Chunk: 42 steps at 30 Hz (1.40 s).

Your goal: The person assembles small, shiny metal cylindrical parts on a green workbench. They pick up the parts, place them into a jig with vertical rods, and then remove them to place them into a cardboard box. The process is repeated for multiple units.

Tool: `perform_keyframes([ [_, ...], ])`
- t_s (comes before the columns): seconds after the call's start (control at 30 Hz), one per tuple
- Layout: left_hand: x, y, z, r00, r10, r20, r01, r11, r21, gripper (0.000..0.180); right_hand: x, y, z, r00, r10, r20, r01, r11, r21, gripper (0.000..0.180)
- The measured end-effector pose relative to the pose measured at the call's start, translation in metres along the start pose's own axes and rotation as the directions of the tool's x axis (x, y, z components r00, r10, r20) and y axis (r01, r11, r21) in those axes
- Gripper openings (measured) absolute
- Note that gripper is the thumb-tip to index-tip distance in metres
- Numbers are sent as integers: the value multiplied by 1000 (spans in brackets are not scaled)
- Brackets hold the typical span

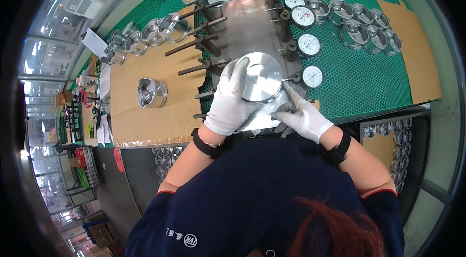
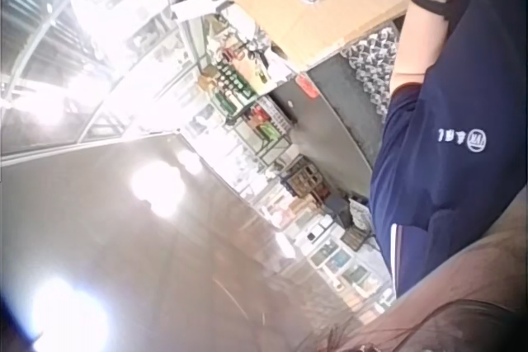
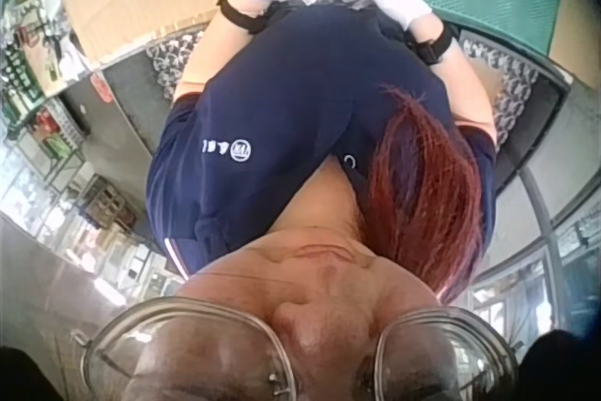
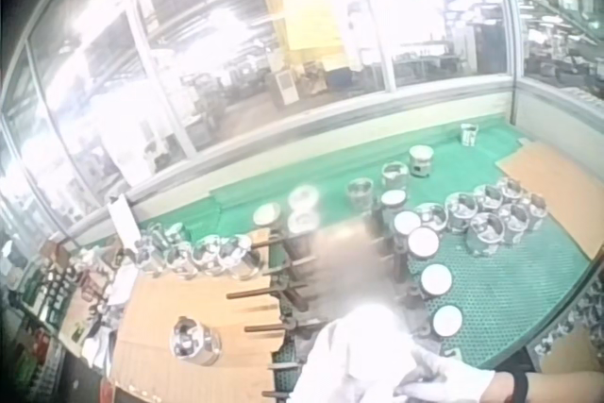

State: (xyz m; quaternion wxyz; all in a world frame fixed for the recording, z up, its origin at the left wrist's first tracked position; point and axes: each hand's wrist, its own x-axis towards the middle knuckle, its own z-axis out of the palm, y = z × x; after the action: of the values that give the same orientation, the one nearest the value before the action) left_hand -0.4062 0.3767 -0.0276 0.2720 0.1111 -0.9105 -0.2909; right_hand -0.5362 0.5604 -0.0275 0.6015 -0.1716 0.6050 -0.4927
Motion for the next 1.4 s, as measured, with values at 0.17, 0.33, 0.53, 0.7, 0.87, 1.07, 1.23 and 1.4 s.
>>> perform_keyframes([
  [0.17, 0, 1, -1, 998, -36, -56, 31, 996, -83, 72, -1, 4, -8, 998, -66, -1, 65, 983, -173, 101],
  [0.33, 11, 41, -33, 736, -402, 544, 677, 427, -600, 39, -22, -23, -15, 781, -624, 1, 580, 725, -371, 87],
  [0.53, 21, 46, -74, 961, -268, 62, 270, 871, -411, 46, -71, -29, -96, 686, -659, -308, 698, 716, 22, 54],
  [0.7, -24, -79, -142, 898, -265, -351, 422, 741, 522, 44, -57, 1, -220, 405, -639, -653, 742, 647, -173, 33],
  [0.87, -64, -136, -142, 820, -469, -329, 555, 509, 657, 45, 26, -5, -252, 712, -217, -667, 408, 902, 141, 37],
  [1.07, -36, -153, -148, 656, -614, -440, 728, 359, 584, 34, 122, -2, -253, 811, -22, -585, 199, 950, 239, 23],
  [1.23, -39, -141, -150, 490, -745, -453, 823, 224, 521, 42, 170, 7, -274, 817, 28, -576, 157, 950, 269, 25],
  [1.4, -44, -115, -165, 414, -873, -258, 775, 190, 602, 47, 162, 16, -272, 741, -140, -657, 339, 922, 186, 45],
])
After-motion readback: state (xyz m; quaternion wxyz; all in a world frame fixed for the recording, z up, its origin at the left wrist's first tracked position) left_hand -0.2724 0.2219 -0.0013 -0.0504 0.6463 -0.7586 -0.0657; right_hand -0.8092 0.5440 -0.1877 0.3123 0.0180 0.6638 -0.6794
